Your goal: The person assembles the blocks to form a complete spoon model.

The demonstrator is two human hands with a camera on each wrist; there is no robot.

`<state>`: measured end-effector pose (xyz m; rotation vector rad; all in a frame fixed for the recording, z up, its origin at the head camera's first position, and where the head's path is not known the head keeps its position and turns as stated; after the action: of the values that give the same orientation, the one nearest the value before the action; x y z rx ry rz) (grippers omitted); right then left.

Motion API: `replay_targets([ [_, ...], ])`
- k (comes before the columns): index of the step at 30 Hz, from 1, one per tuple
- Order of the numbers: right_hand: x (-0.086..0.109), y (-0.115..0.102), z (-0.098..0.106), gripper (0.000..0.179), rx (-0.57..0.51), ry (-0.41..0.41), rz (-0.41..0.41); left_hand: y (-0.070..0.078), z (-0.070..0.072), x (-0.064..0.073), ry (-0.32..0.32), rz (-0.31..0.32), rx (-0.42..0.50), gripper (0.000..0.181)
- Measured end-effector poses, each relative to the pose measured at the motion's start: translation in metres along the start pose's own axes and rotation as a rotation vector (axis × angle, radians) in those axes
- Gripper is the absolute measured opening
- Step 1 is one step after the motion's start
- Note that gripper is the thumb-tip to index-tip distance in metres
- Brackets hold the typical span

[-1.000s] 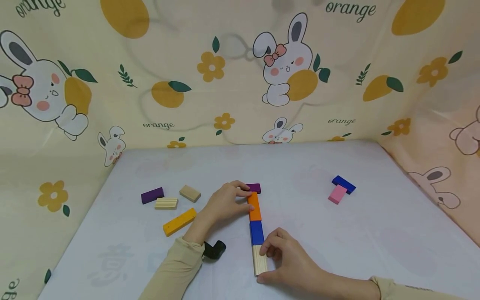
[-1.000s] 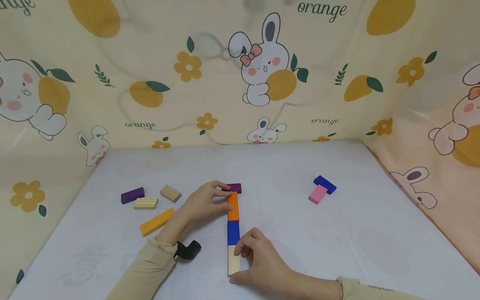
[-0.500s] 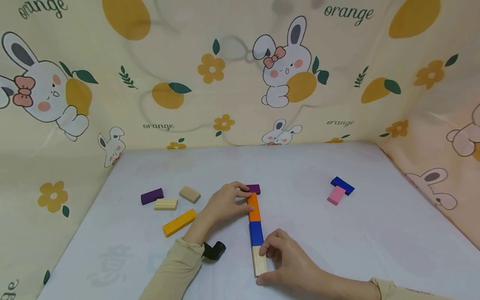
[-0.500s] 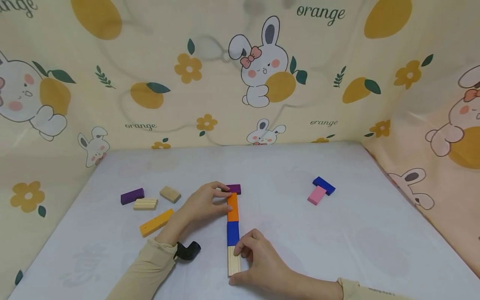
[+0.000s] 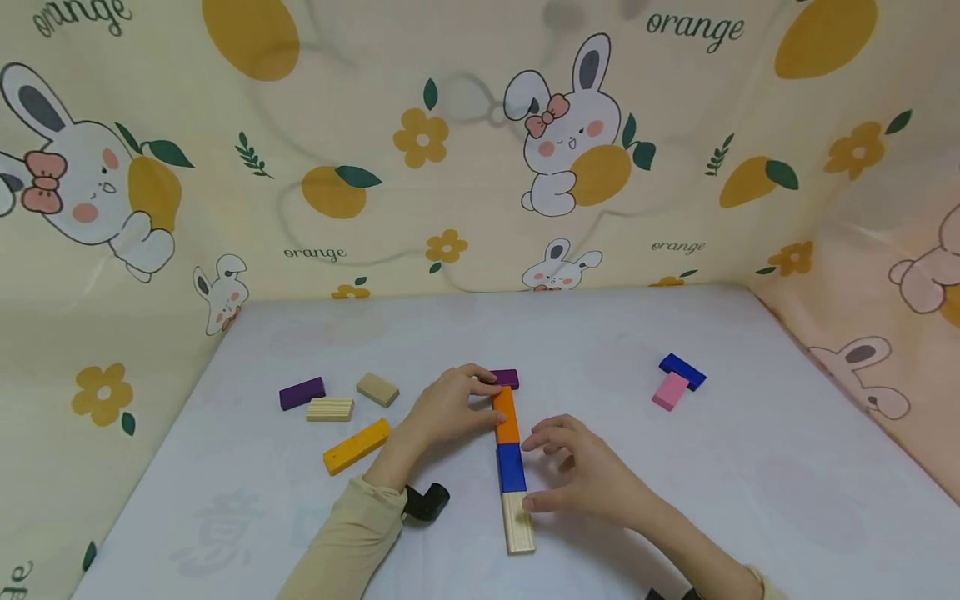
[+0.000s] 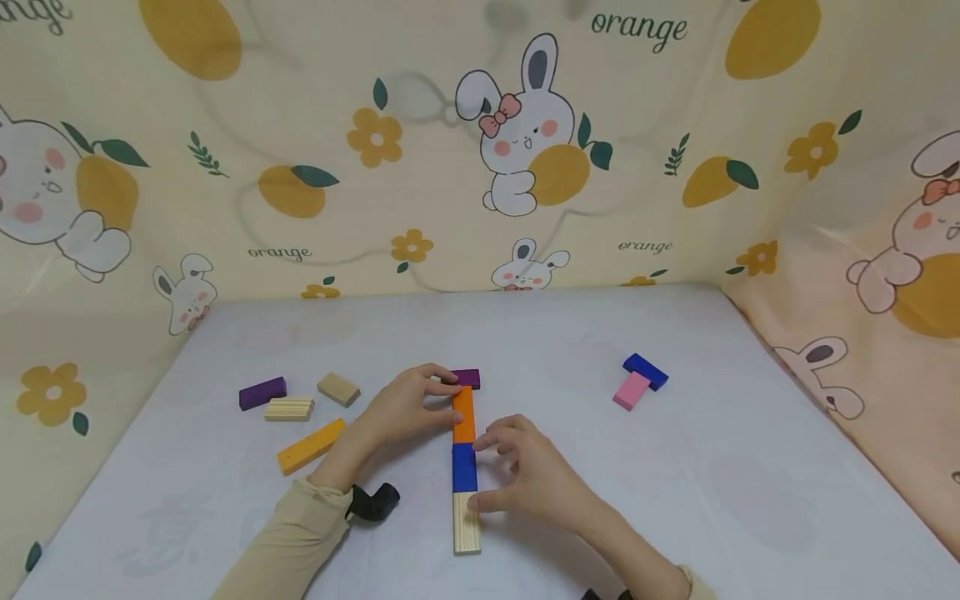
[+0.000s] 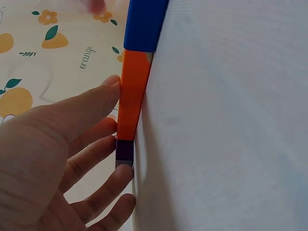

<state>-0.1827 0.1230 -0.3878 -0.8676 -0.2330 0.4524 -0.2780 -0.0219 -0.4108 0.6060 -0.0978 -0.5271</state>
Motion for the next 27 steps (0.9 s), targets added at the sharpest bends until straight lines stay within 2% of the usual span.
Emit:
replay_targets([
  [6,-0.009,0.011,-0.007,0.061,0.026,-0.027,-0.031,0.0,0.001,0.0,0.003,0.005,0.0,0.046],
  [13,-0.012,0.02,-0.011,0.063,0.039,-0.047,-0.035,0.0,0.0,0.0,-0.004,0.009,-0.004,0.046],
  [27,-0.011,0.021,-0.018,0.074,0.078,-0.073,-0.025,-0.001,-0.001,-0.001,-0.017,0.005,-0.031,0.046],
])
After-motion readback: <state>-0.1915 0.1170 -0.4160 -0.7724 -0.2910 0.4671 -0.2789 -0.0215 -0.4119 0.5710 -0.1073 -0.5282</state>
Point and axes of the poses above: each hand's wrist, its own x-axis away from the middle knuckle, its own z-axis out of the back of the hand, y = z × x, the point moved 9 cm from there along -x, towards the middle knuckle, and after that the axes turned 2 degrees about -y, right-handed, at the moved point
